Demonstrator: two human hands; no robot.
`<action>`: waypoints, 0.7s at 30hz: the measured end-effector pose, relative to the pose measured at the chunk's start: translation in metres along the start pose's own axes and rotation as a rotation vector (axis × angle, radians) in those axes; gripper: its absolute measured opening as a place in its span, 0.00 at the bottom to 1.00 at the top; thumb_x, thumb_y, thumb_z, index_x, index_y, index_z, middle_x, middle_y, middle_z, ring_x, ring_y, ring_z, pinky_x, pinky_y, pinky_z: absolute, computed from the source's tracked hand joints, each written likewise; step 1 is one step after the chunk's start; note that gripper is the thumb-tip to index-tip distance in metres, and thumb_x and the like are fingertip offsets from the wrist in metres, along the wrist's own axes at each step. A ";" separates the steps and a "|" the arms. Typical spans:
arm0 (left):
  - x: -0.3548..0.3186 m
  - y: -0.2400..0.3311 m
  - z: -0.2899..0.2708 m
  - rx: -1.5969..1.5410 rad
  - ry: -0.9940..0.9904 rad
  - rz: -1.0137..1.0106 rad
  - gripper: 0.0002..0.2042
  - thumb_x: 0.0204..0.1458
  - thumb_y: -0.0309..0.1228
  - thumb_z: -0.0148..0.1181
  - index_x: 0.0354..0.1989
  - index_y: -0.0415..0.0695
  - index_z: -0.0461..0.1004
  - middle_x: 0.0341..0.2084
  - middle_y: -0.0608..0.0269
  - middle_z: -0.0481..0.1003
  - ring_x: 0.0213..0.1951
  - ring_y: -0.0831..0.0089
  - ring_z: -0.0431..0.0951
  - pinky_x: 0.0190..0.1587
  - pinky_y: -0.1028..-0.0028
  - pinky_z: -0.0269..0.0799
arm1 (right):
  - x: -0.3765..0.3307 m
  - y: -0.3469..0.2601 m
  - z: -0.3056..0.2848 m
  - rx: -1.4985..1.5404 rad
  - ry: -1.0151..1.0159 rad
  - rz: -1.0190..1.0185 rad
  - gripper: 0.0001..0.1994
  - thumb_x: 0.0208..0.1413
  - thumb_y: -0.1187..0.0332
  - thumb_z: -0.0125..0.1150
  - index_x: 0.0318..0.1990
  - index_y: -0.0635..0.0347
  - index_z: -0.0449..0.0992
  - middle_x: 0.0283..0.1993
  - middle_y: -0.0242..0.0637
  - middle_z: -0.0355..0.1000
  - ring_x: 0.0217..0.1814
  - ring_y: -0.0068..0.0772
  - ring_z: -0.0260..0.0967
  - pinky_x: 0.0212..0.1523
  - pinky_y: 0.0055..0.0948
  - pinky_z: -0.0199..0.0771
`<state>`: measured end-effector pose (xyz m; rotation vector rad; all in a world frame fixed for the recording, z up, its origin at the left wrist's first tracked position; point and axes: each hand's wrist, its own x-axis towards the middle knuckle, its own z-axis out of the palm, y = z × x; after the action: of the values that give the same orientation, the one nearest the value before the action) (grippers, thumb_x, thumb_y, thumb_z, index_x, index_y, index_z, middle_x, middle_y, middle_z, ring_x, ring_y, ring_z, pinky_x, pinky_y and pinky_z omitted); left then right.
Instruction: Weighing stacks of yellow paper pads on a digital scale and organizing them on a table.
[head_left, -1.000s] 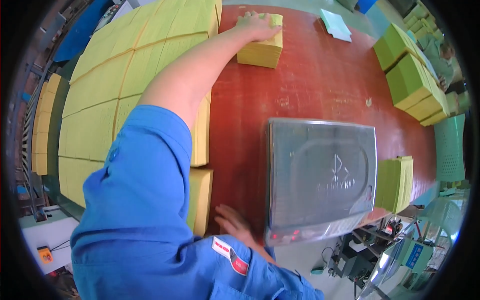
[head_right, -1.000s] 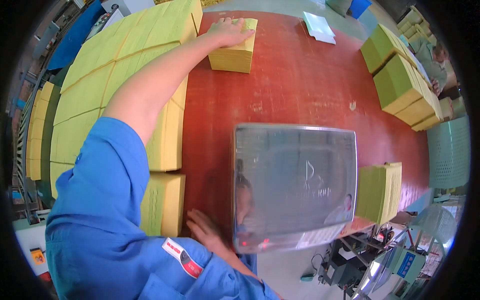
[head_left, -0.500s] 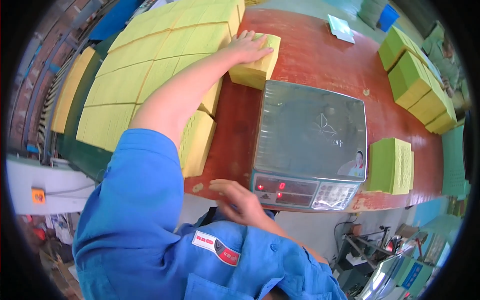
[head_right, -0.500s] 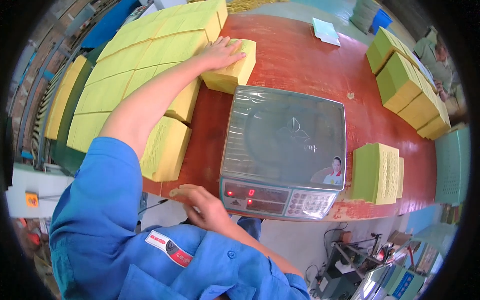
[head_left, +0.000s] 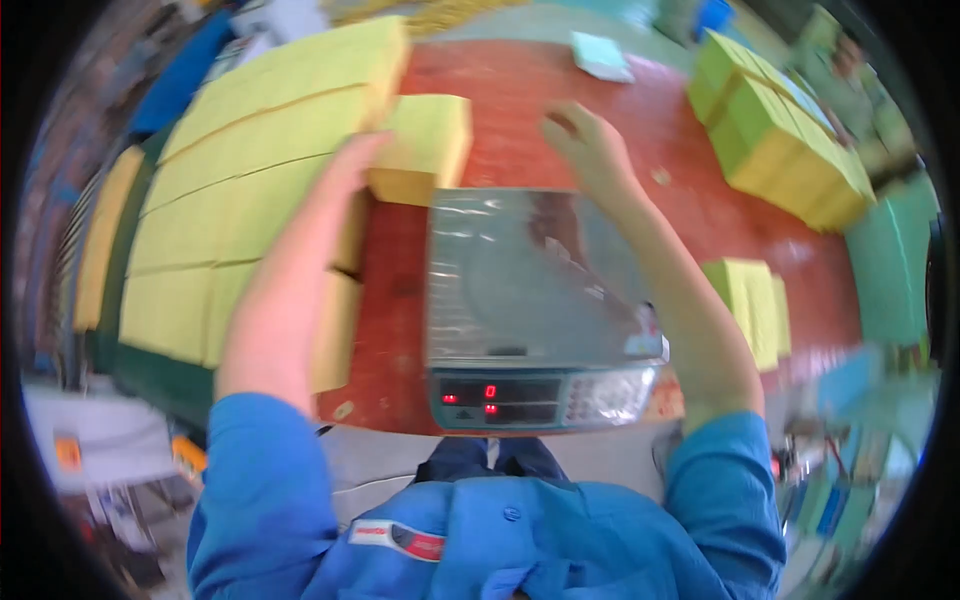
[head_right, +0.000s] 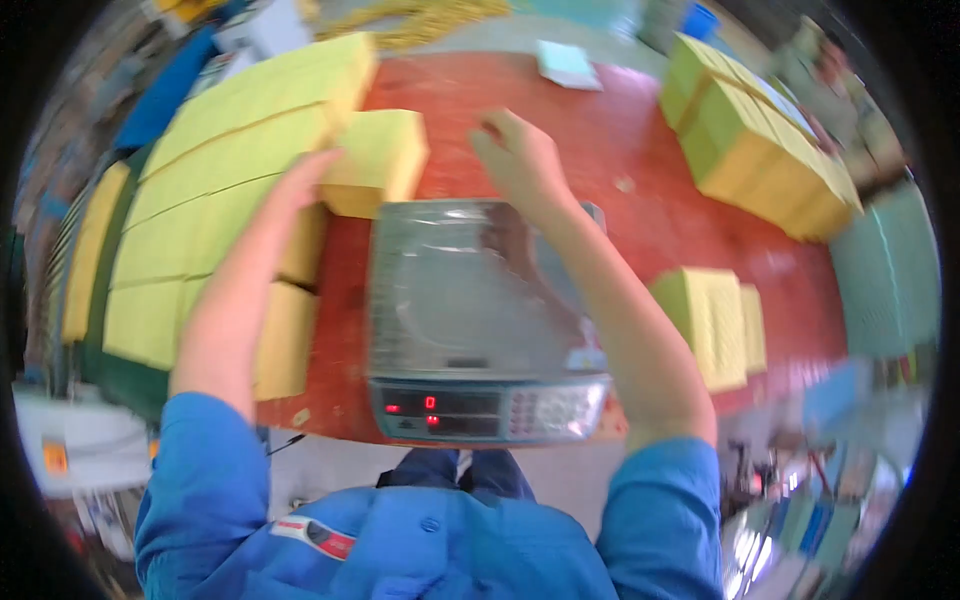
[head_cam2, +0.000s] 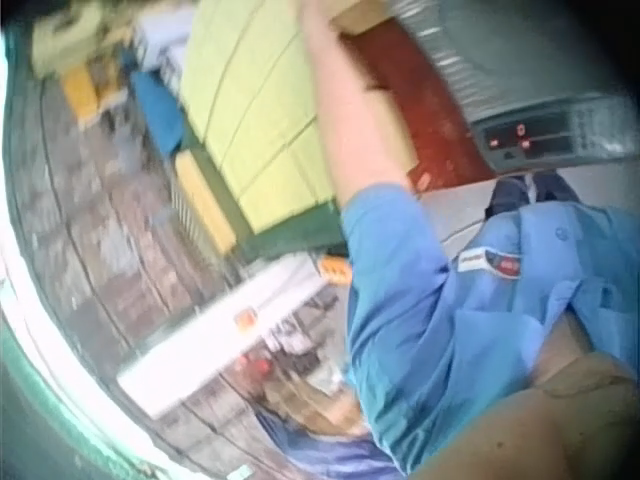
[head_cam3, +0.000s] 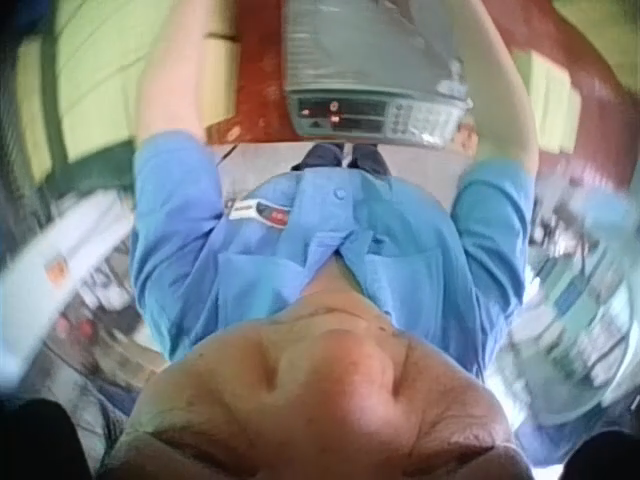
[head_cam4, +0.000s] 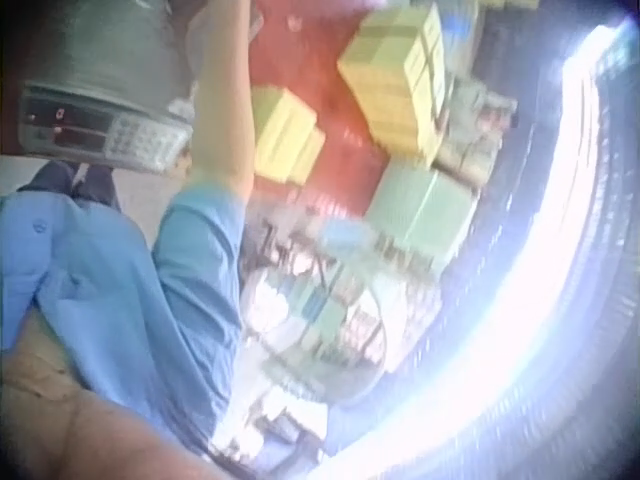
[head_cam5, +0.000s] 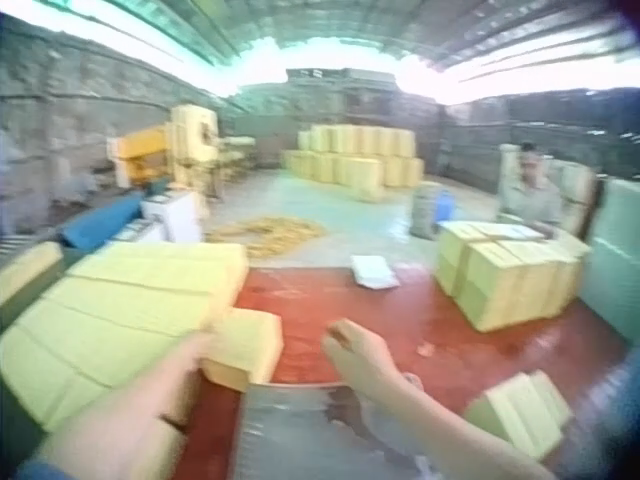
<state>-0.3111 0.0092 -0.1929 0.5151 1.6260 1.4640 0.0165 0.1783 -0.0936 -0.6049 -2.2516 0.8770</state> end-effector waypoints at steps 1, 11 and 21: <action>-0.003 0.003 0.014 0.041 0.040 -0.169 0.21 0.59 0.45 0.57 0.53 0.42 0.73 0.46 0.58 0.79 0.47 0.64 0.80 0.48 0.62 0.77 | -0.003 0.003 -0.011 0.000 0.054 -0.025 0.18 0.58 0.62 0.59 0.51 0.65 0.75 0.49 0.54 0.75 0.53 0.53 0.72 0.53 0.39 0.71; -0.216 -0.054 0.108 0.173 0.358 0.281 0.32 0.64 0.44 0.48 0.71 0.38 0.51 0.71 0.53 0.52 0.71 0.63 0.51 0.72 0.65 0.44 | -0.234 -0.015 -0.133 -0.587 0.517 -0.062 0.20 0.42 0.81 0.61 0.48 0.64 0.76 0.58 0.51 0.69 0.63 0.55 0.65 0.59 0.47 0.67; -0.207 -0.083 0.134 -0.197 0.114 -0.229 0.27 0.57 0.38 0.61 0.61 0.38 0.64 0.57 0.57 0.69 0.59 0.67 0.68 0.65 0.66 0.61 | -0.223 0.053 -0.177 -1.097 -0.286 0.034 0.23 0.48 0.64 0.59 0.54 0.59 0.75 0.70 0.41 0.56 0.74 0.50 0.46 0.67 0.61 0.50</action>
<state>-0.0711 -0.0919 -0.1959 0.1317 1.5505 1.4809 0.3041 0.1536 -0.1185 -1.0141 -2.8860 -0.3923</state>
